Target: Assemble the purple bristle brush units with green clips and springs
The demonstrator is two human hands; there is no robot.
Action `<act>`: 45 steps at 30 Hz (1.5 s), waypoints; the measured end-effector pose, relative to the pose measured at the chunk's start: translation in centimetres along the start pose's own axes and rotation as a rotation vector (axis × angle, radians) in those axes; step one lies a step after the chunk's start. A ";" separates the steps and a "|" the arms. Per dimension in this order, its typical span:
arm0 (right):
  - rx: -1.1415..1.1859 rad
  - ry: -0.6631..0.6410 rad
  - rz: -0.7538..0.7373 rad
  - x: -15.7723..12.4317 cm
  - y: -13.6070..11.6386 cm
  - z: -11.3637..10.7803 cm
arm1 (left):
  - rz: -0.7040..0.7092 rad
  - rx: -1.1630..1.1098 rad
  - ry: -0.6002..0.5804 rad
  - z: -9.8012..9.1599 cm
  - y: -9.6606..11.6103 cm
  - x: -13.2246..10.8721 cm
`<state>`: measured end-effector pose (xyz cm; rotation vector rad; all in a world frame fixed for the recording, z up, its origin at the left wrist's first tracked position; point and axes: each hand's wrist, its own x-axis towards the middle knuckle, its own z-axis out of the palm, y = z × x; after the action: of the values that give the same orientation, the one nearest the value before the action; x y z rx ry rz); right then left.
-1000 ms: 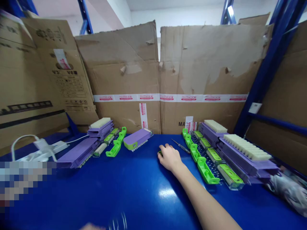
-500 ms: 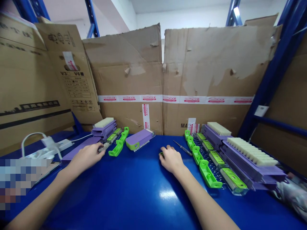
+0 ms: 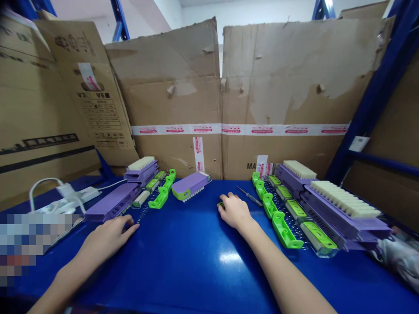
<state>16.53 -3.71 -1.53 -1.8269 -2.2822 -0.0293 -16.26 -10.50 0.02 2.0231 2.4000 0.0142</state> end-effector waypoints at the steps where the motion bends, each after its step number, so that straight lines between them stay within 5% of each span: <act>1: -0.001 0.001 0.000 0.0 0.0 0.0 | 0.003 -0.001 -0.002 0.0 0.0 0.2; 13: 0.026 -0.078 0.003 -0.1 0.2 -0.4 | 0.003 0.044 0.075 0.2 -0.7 2.2; 28: 0.077 -0.103 0.008 -0.1 0.2 -0.9 | -0.020 0.018 0.095 -1.0 -0.9 0.9; 32: 0.141 -0.098 0.030 0.2 0.4 -0.9 | 0.015 0.021 0.203 -2.1 2.0 -1.1; 37: 0.227 -0.024 0.009 0.4 0.6 -0.7 | 0.356 -0.098 0.172 -2.6 8.7 -2.3; 45: 0.398 0.021 0.007 0.5 1.0 -0.6 | 0.697 -0.162 0.032 -0.4 18.1 2.1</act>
<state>17.50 -3.06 -0.98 -1.6167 -2.0809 0.3761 1.17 -5.40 0.62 2.6505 1.5201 0.2314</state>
